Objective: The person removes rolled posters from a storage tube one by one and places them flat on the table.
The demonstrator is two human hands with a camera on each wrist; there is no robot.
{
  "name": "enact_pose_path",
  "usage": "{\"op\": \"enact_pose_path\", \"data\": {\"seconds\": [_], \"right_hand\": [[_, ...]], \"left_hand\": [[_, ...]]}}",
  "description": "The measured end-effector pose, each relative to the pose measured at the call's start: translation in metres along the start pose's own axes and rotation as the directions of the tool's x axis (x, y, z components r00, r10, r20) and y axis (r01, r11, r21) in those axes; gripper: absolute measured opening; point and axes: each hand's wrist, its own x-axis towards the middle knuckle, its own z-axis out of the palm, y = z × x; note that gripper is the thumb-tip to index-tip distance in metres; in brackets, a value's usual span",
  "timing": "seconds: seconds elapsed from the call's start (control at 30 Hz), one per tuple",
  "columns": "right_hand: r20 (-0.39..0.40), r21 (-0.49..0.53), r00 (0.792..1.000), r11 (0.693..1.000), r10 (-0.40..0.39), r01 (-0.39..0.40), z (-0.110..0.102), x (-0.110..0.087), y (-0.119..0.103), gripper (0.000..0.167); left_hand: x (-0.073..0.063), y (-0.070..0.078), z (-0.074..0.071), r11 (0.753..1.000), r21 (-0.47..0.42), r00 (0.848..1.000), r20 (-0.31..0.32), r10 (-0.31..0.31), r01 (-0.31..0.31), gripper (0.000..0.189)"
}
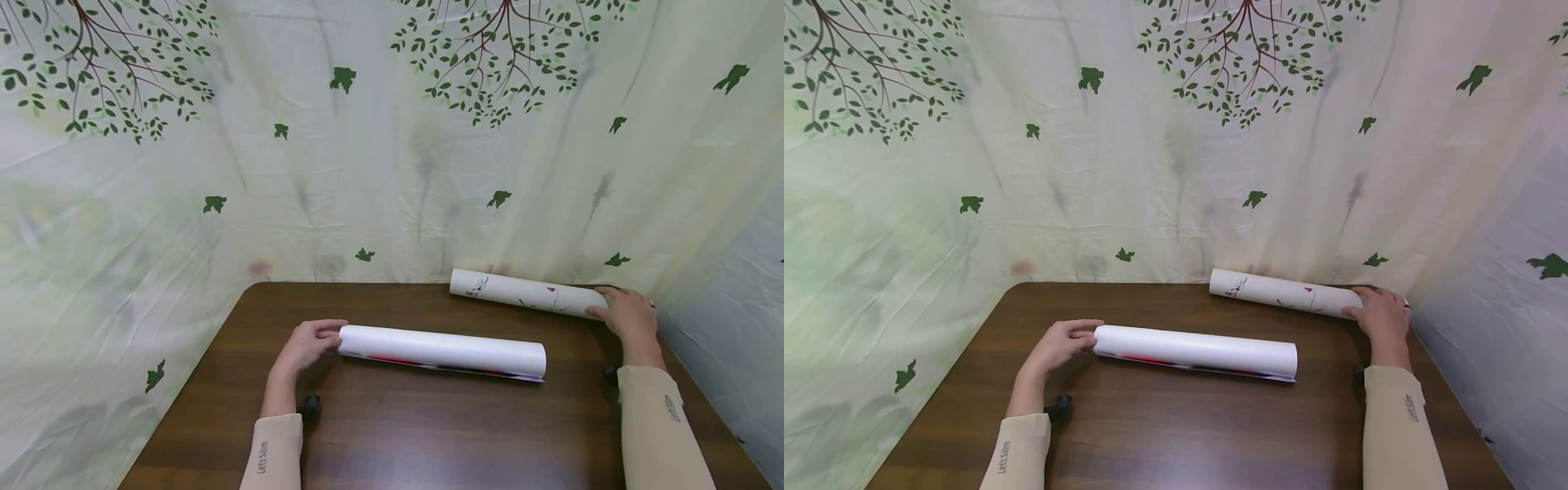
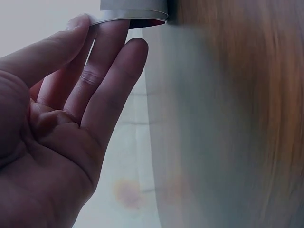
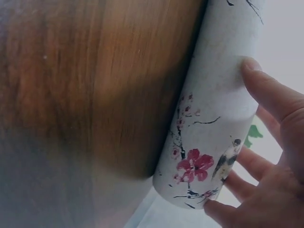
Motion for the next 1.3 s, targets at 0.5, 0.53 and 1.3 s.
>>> {"op": "enact_pose_path", "data": {"seconds": [0.5,0.53,1.3], "right_hand": [[-0.020,0.040,0.994,0.993,-0.108,0.109,0.009,0.019,-0.010,0.066],[-0.017,0.042,0.994,0.993,-0.109,0.110,0.009,0.020,-0.010,0.067],[-0.023,0.028,0.987,0.987,-0.159,0.160,0.019,0.039,-0.014,0.070]], "left_hand": [[0.005,0.011,0.021,0.999,-0.002,0.998,0.027,0.049,-0.049,0.037],[0.005,0.012,0.022,0.999,-0.005,0.998,0.029,0.051,-0.051,0.037],[0.007,0.020,0.037,0.996,0.003,0.995,0.050,0.091,-0.092,0.036]]}}
